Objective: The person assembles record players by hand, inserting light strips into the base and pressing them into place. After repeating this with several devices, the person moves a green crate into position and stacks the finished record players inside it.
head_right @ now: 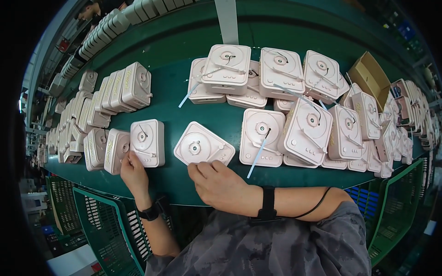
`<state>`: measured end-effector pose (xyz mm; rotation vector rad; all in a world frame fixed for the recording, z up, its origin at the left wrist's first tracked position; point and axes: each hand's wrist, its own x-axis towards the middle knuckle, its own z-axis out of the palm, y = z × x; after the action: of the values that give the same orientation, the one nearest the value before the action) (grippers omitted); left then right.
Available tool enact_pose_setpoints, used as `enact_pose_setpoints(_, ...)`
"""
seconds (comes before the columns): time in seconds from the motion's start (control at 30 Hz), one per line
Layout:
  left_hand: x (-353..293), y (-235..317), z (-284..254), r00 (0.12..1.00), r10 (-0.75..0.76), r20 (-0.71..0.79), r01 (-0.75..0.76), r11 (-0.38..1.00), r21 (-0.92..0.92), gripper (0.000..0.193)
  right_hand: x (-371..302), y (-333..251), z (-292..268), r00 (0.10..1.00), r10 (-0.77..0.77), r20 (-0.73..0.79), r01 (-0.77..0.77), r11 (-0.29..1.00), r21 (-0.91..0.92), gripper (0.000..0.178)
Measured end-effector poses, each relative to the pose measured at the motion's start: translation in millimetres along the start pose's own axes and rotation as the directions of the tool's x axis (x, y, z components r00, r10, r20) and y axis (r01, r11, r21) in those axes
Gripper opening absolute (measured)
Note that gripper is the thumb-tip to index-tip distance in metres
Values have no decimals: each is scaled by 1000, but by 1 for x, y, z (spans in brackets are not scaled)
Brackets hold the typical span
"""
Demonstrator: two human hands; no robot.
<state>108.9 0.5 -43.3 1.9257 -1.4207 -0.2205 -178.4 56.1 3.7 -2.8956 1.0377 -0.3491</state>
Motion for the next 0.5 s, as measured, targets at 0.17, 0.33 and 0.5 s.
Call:
enact_pose_setpoints(0.17,-33,49,-18,998,-27,-49,28,1000,13,23,0,1,0,987,90,-135,-53,966,254,22)
enact_pose_setpoints(0.33,-87,83,-20,880,-28,475,309,793,-526,31,5,13,-25,929,358,-95,-152,602,784,19)
enact_pose_setpoints(0.5,-92,110,-4,743,147,652,324,775,-543,38,6,21,-16,946,319,-56,-113,489,865,20)
